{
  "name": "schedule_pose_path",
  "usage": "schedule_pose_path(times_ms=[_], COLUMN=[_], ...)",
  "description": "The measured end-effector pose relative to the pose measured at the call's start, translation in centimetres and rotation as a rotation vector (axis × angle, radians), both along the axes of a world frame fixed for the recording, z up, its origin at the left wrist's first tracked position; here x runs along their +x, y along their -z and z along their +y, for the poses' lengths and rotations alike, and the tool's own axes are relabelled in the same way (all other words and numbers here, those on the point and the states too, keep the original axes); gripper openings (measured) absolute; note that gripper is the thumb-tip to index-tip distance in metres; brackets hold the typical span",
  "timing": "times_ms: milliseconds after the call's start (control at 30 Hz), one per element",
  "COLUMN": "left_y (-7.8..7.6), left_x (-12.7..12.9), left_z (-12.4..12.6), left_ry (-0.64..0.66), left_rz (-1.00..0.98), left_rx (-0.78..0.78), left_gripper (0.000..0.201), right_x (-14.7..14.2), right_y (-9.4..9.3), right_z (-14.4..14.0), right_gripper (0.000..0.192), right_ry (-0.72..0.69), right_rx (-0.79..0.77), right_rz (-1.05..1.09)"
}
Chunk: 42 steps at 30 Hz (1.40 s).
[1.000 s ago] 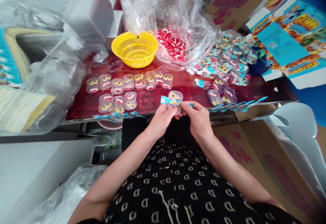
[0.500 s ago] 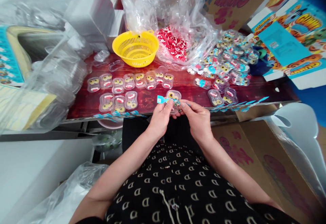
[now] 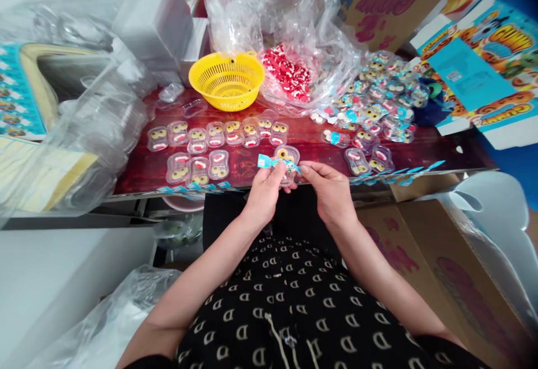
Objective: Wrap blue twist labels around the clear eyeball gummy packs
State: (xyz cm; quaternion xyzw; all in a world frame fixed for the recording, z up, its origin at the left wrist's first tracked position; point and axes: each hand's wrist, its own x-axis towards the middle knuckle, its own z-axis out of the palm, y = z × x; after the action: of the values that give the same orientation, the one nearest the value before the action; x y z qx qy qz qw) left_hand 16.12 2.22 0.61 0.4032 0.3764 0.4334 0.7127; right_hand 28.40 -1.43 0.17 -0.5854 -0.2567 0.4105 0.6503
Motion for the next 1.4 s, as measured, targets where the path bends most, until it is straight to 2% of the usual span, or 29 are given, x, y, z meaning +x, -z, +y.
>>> schedule_pose_path(times_ms=[233, 433, 667, 833, 967, 1100, 1267, 1400], left_y=[-0.7, -1.1, -1.6, -2.3, -2.3, -1.9, -1.6, -1.9], left_x=[-0.2, -0.9, -1.9, -2.2, -2.0, -1.8, -1.8, -2.1], left_z=[0.2, 0.3, 0.7, 0.6, 0.6, 0.8, 1.1, 1.5], left_ry=[0.010, 0.256, 0.501, 0.617, 0.613, 0.520, 0.349, 0.306], left_rz=[-0.141, -0.268, -0.371, -0.378, -0.382, -0.309, -0.084, 0.233], left_rx=[0.002, -0.090, -0.198, -0.241, -0.255, -0.195, 0.004, 0.252], left_gripper=[0.039, 0.041, 0.033, 0.072, 0.087, 0.087, 0.078, 0.069], right_x=[0.1, -0.5, -0.4, 0.6, 0.2, -0.9, -0.8, 0.0], right_y=[0.0, -0.2, -0.5, -0.5, 0.2, 1.3, 1.6, 0.7], right_z=[0.0, -0.3, -0.3, 0.3, 0.9, 1.1, 0.2, -0.4], right_gripper=[0.016, 0.023, 0.040, 0.058, 0.060, 0.043, 0.022, 0.016], right_ry=[-0.038, -0.265, -0.332, -0.368, -0.320, -0.284, -0.243, -0.286], right_rx=[0.068, 0.124, 0.256, 0.298, 0.304, 0.248, 0.194, 0.197], right_rz=[-0.003, 0.158, 0.203, 0.147, 0.215, 0.318, 0.281, 0.120])
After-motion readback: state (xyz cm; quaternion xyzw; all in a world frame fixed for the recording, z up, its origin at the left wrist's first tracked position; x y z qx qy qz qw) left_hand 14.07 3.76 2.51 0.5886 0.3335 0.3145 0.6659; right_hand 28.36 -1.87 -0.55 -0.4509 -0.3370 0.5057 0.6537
